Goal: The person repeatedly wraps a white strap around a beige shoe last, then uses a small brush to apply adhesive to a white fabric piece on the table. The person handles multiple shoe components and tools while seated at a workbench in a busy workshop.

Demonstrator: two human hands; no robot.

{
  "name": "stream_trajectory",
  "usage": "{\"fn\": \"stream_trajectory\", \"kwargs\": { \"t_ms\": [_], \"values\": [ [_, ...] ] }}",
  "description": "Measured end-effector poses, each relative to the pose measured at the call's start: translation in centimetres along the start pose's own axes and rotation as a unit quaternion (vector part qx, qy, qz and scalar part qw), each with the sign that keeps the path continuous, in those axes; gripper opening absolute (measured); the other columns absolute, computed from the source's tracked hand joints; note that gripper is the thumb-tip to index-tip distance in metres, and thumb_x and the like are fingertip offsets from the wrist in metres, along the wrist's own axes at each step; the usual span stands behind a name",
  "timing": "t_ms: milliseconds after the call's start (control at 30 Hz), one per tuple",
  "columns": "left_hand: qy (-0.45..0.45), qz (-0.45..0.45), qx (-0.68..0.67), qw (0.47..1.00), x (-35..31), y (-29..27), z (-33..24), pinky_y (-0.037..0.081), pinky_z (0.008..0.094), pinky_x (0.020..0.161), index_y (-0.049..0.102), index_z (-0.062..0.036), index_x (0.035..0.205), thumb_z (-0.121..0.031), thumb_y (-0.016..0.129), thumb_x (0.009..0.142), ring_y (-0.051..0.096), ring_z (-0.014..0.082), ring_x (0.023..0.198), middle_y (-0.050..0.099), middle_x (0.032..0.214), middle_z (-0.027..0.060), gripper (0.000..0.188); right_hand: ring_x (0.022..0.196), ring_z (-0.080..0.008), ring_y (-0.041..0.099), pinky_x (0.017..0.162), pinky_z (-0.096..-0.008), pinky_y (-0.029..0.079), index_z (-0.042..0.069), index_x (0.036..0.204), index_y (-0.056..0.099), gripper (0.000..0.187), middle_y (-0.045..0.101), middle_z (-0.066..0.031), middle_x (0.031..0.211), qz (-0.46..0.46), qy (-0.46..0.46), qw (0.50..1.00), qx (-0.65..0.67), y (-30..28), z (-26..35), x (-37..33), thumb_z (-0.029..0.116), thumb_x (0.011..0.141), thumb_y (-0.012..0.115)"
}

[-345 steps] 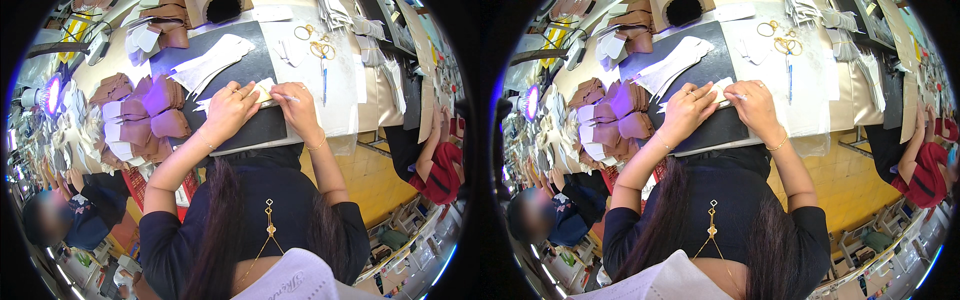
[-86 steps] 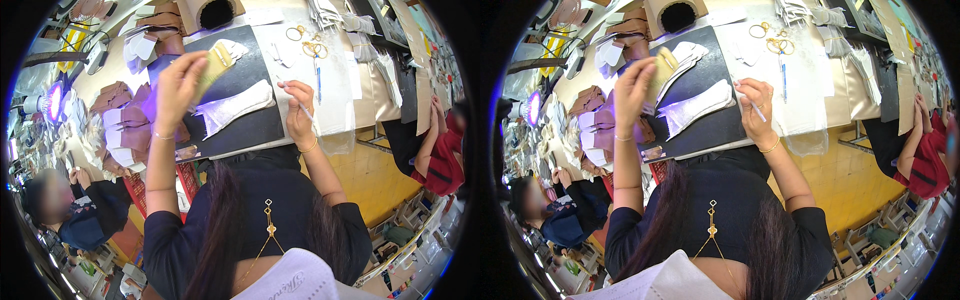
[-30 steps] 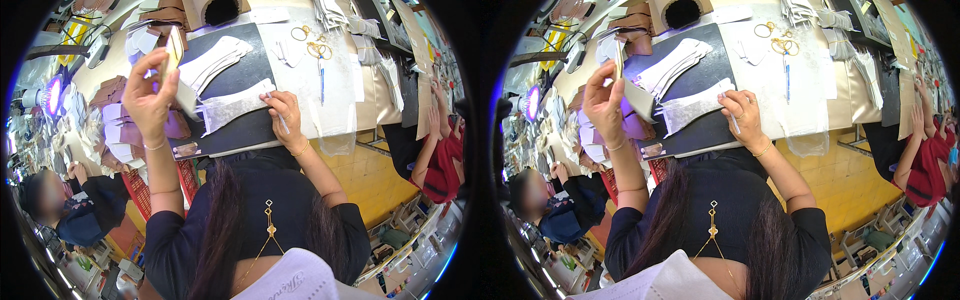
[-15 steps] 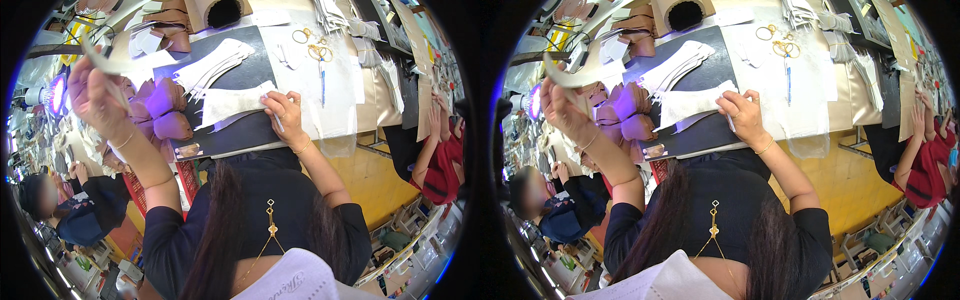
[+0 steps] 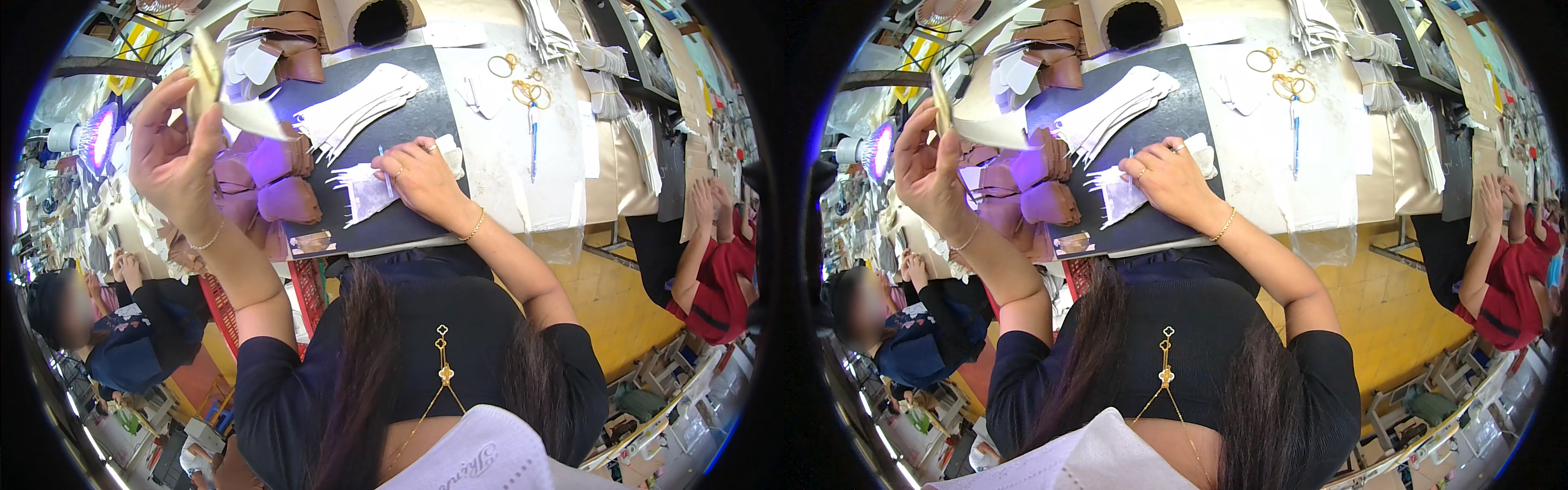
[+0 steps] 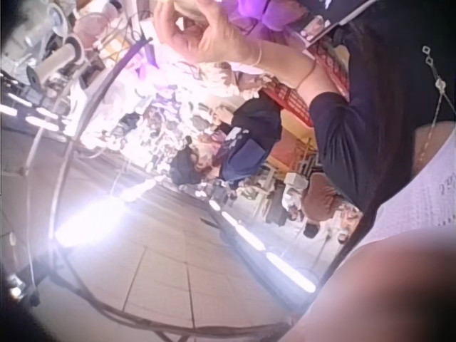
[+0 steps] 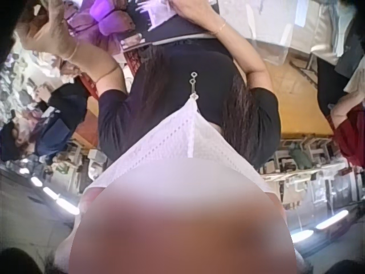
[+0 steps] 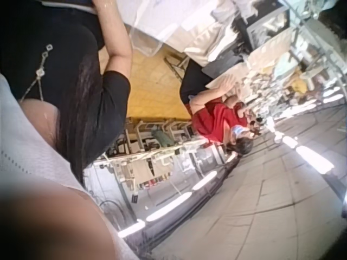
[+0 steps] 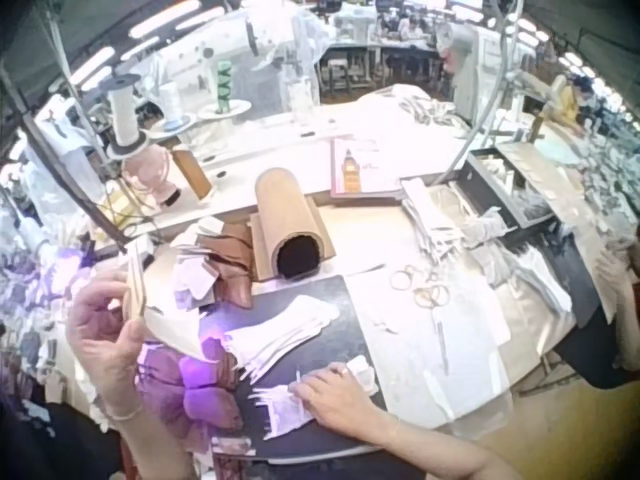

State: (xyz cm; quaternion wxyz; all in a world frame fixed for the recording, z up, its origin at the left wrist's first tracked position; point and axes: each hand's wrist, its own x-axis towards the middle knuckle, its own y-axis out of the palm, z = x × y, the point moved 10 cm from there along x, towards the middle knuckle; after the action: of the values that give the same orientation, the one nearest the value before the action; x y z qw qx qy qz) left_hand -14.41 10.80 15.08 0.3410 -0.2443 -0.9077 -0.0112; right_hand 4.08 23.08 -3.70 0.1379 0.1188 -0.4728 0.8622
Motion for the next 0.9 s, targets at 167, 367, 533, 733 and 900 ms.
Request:
{"fn": "stream_trajectory", "kwargs": {
  "t_ms": [167, 367, 533, 733, 900],
  "values": [
    [0.045, 0.167, 0.251, 0.952, -1.1, 6.4, 2.1, 0.055, 0.0321, 0.079, 0.070, -0.0106, 0.107, -0.011, 0.080, 0.078, 0.068, 0.0211, 0.094, 0.070, 0.111, 0.0065, 0.031, 0.112, -0.0197, 0.063, 0.102, -0.0419, 0.036, 0.013, 0.107, 0.062, 0.016, 0.070, -0.0013, 0.107, -0.064, -0.002, 0.998, 0.016, -2.1, -0.2, -0.7, 0.010, 0.091, 0.064],
    [0.006, 0.316, 0.334, 0.888, -5.6, 15.5, 9.3, 0.054, 0.0371, 0.084, 0.073, -0.0134, 0.104, -0.025, 0.072, 0.088, 0.067, 0.0268, 0.097, 0.072, 0.108, 0.0060, 0.020, 0.108, -0.0209, 0.065, 0.100, -0.0425, 0.036, 0.013, 0.106, 0.065, 0.015, 0.072, -0.0018, 0.108, -0.184, 0.095, 0.978, 0.025, -8.2, -3.7, -3.1, 0.009, 0.092, 0.063],
    [-0.088, 0.253, 0.182, 0.946, -5.6, 13.4, 6.6, 0.053, 0.0355, 0.080, 0.070, -0.0076, 0.113, -0.017, 0.066, 0.093, 0.070, 0.0269, 0.095, 0.072, 0.105, 0.0149, 0.022, 0.104, -0.0217, 0.065, 0.100, -0.0398, 0.036, 0.011, 0.108, 0.066, 0.015, 0.072, -0.0035, 0.106, -0.259, 0.158, 0.951, 0.055, -11.8, -6.5, -6.1, 0.018, 0.102, 0.054],
    [-0.174, 0.360, 0.103, 0.911, -12.3, 16.4, 4.9, 0.053, 0.0401, 0.081, 0.065, -0.0040, 0.117, -0.009, 0.060, 0.095, 0.067, 0.0346, 0.092, 0.068, 0.102, 0.0182, 0.023, 0.094, -0.0232, 0.063, 0.097, -0.0374, 0.038, 0.008, 0.107, 0.066, 0.018, 0.072, -0.0045, 0.105, -0.260, 0.179, 0.943, 0.099, -11.4, -7.6, -7.1, 0.018, 0.103, 0.052],
    [-0.086, 0.408, 0.147, 0.897, -16.4, 17.7, 4.7, 0.053, 0.0382, 0.082, 0.067, -0.0028, 0.111, -0.016, 0.077, 0.083, 0.065, 0.0304, 0.096, 0.064, 0.108, 0.0111, 0.032, 0.092, -0.0229, 0.062, 0.096, -0.0375, 0.038, 0.008, 0.105, 0.067, 0.016, 0.072, -0.0037, 0.103, -0.244, 0.172, 0.950, 0.094, -10.5, -6.8, -7.0, 0.017, 0.102, 0.053]
  ]
}}
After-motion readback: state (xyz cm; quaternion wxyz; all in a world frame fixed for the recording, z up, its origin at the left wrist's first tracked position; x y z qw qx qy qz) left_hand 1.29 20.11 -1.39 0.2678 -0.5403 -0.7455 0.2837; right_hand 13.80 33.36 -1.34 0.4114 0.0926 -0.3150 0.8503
